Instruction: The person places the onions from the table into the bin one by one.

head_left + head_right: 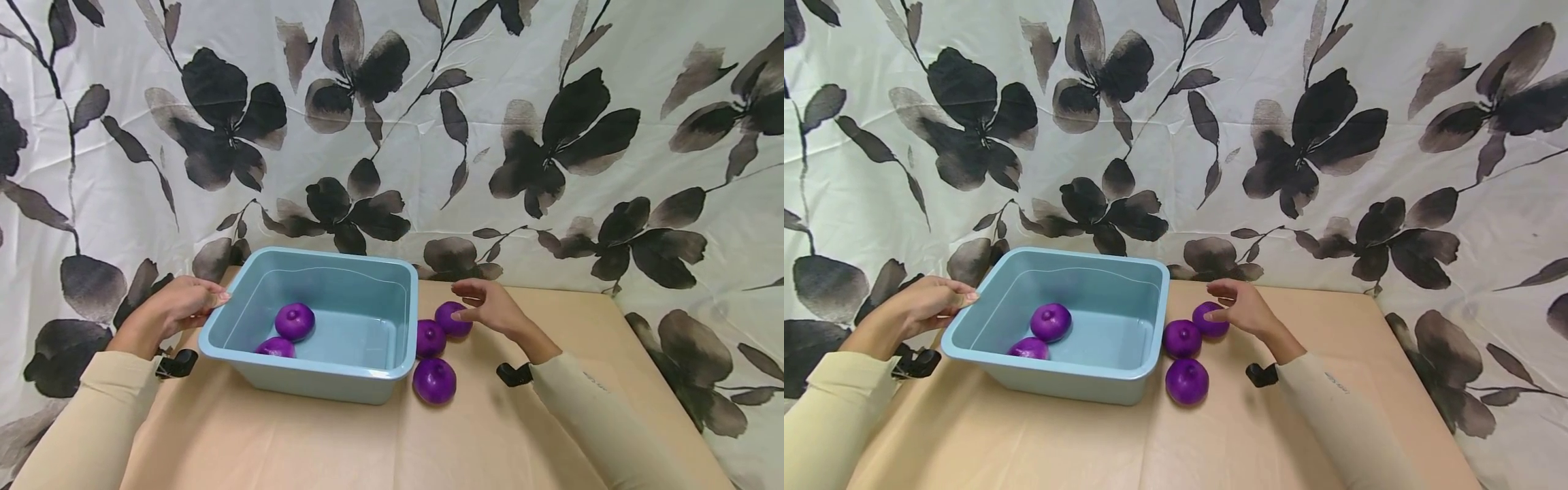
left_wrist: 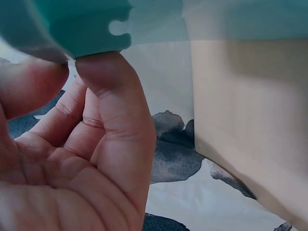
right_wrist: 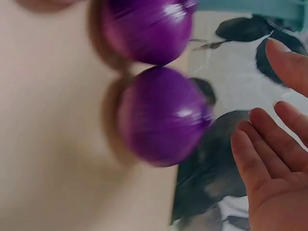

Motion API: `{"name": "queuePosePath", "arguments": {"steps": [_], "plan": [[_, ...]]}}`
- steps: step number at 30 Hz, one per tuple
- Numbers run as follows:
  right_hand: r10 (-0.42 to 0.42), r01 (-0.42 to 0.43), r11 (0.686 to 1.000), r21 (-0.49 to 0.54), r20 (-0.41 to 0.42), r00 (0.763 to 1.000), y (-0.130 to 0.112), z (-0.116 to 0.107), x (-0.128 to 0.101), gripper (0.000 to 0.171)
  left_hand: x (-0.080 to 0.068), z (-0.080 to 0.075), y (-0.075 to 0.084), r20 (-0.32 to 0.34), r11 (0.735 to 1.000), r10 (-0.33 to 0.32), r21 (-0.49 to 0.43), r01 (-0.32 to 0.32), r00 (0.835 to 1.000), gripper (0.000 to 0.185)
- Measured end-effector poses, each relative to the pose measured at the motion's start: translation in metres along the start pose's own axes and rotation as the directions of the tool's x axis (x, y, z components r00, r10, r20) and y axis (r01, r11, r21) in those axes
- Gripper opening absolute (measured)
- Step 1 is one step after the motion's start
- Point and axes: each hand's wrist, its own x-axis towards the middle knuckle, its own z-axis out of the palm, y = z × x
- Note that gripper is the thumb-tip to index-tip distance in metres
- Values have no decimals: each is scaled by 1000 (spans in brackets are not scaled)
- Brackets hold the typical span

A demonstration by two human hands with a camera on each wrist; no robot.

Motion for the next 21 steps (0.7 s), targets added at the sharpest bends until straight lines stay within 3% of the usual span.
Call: {"name": "queuePosePath", "arguments": {"steps": [7,14,21], "plan": [[42,-54,988,-143,-87,995,37,11,-4,67,1,1,-2,1,1000,8,-15,-8,1000,39],[121,-132,980,-149,-85,989,52,25,-2,76,-1,2,-1,3,1000,16,-24,-16,1000,41],[98,-119,977,-180,-119,988,58,34,1,80,-2,0,-1,2,1000,15,-19,-15,1000,46]]}}
